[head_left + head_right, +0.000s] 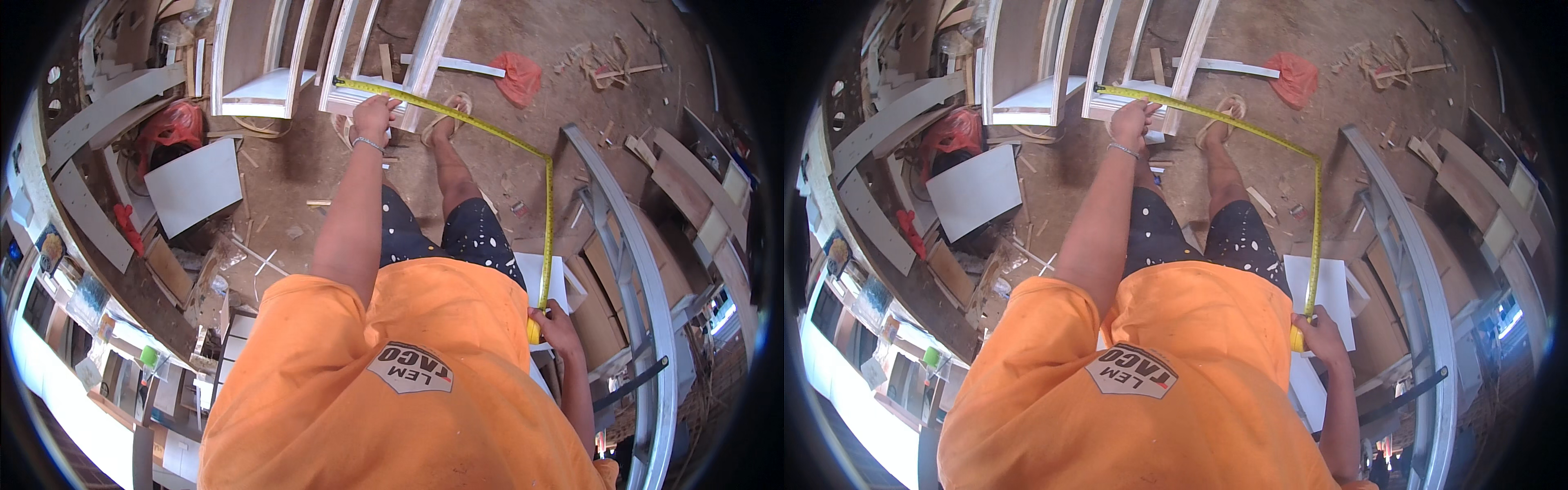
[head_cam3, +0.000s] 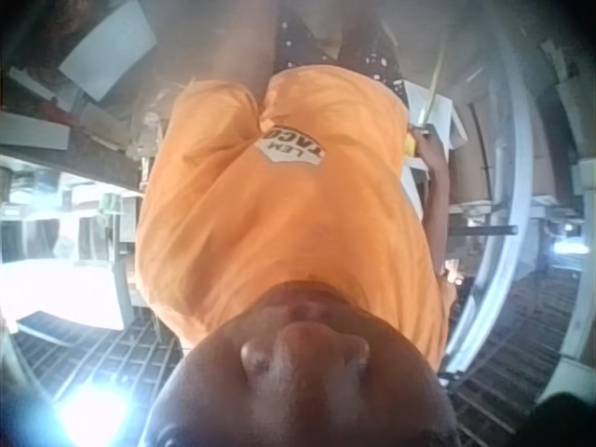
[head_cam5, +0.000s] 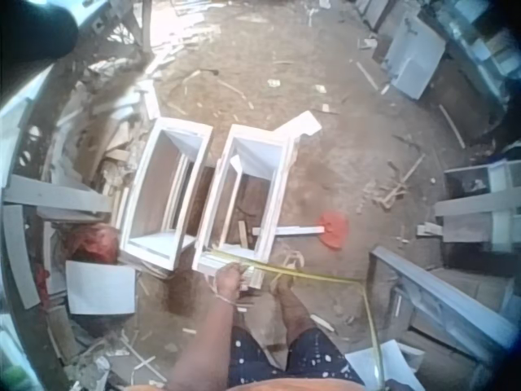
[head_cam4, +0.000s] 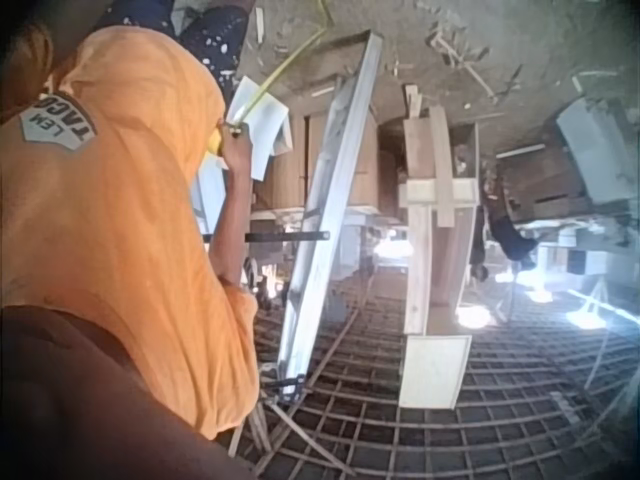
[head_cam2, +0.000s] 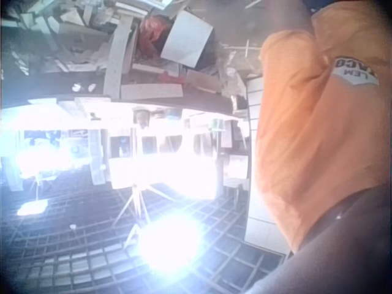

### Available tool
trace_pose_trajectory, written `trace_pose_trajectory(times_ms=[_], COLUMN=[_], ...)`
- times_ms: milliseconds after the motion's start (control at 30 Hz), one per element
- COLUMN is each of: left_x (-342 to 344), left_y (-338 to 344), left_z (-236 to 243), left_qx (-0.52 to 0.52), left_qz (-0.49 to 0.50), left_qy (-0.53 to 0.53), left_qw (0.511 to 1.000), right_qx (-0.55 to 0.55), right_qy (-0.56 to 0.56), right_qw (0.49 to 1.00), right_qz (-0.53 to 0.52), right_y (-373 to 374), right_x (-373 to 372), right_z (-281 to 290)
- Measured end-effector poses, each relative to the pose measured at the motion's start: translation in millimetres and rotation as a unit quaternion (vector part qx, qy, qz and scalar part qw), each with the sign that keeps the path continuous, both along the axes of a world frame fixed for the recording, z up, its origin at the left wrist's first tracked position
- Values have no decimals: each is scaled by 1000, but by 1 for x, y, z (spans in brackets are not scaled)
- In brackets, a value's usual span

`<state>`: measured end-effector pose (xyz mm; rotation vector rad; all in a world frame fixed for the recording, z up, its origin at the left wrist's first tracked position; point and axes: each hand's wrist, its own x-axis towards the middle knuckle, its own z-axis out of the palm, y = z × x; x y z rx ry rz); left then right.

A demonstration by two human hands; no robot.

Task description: The person measures wooden drawer frames using a tape measure and marks locations with a pencil, while moving the wooden components between the floor and a workbench in a woodworking shop.

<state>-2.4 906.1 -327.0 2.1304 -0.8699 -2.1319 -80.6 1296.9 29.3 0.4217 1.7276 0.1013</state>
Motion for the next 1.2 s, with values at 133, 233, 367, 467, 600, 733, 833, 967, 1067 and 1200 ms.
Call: trace_pose_trajectory(times_ms=[133,233,367,467,600,733,833,967,1067,1200], left_x=[9,15,19,20,23,26,27,24,25,29], left_y=[-6,-4,-2,-3,-6,-7,-2,1,2,2], left_z=[-7,-10,-8,-8,-7,-11,-13,-8,-9,-13], left_qx=[-30,-45,-42,-34,-29,-29,-33,-29,-27,-37], left_qz=[-65,-76,-71,-71,-98,-102,-75,-48,-49,-67], left_qy=[-7,-3,15,23,31,48,55,52,59,62], left_qw=[997,996,996,997,994,993,995,997,997,995], right_qx=[-6,-4,-6,-1,-1,-5,-6,-4,-15,-15], right_qy=[0,-7,-10,-11,-8,-2,-16,-20,-19,-13], right_qw=[1000,1000,1000,1000,1000,1000,1000,1000,1000,1000], right_qz=[29,26,12,15,22,17,26,7,8,-3], right_y=[2,4,-2,-5,3,8,1,17,22,15], right_x=[-3,-1,2,2,4,6,2,2,1,-1], right_z=[2,3,5,6,1,-2,2,-1,-3,-5])
